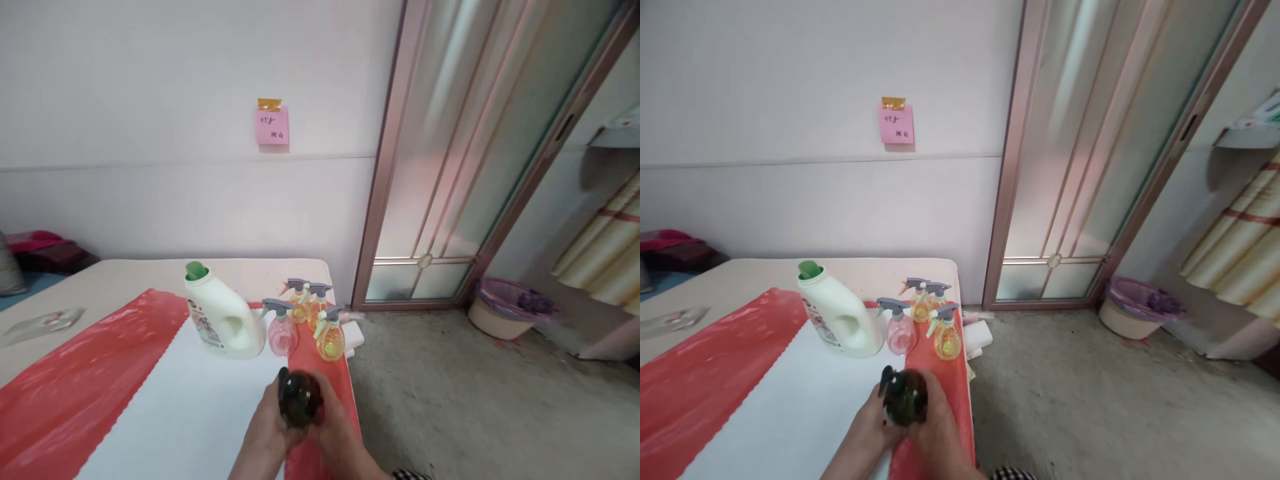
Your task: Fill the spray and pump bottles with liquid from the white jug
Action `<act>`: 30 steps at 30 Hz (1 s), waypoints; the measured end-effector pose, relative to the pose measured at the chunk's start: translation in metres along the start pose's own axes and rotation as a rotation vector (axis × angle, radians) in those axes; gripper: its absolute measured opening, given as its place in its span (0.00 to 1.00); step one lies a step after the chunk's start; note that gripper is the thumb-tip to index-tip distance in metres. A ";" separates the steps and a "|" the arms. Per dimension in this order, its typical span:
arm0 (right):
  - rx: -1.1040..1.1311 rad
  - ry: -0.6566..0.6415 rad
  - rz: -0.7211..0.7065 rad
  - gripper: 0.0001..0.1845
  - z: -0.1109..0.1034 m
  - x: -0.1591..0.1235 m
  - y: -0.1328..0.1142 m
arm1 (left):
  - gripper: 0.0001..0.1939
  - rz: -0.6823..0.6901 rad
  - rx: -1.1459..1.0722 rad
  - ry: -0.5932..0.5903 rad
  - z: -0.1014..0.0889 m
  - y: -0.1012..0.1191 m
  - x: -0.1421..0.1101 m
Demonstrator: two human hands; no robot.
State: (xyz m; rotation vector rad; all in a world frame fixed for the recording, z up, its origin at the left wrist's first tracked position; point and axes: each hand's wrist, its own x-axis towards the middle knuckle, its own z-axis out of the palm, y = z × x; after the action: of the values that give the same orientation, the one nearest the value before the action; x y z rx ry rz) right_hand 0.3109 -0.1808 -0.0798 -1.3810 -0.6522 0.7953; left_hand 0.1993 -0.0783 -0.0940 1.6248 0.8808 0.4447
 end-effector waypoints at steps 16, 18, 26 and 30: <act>-0.099 0.377 -0.014 0.24 -0.050 0.082 0.006 | 0.51 0.008 0.236 0.012 0.008 0.007 0.013; -0.076 0.308 -0.033 0.23 -0.042 0.084 0.005 | 0.48 0.045 0.200 0.030 0.016 0.003 0.015; -0.019 0.172 -0.025 0.29 -0.032 0.082 0.022 | 0.46 0.014 0.200 0.099 0.026 0.000 0.019; -0.051 0.211 -0.026 0.16 -0.036 0.085 0.024 | 0.46 0.011 0.240 0.080 0.014 -0.003 0.014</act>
State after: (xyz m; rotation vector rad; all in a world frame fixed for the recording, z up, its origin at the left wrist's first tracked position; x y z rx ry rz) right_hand 0.3875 -0.1339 -0.1110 -1.4764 -0.5276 0.6062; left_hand 0.2171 -0.0773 -0.1023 1.8420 1.0166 0.4268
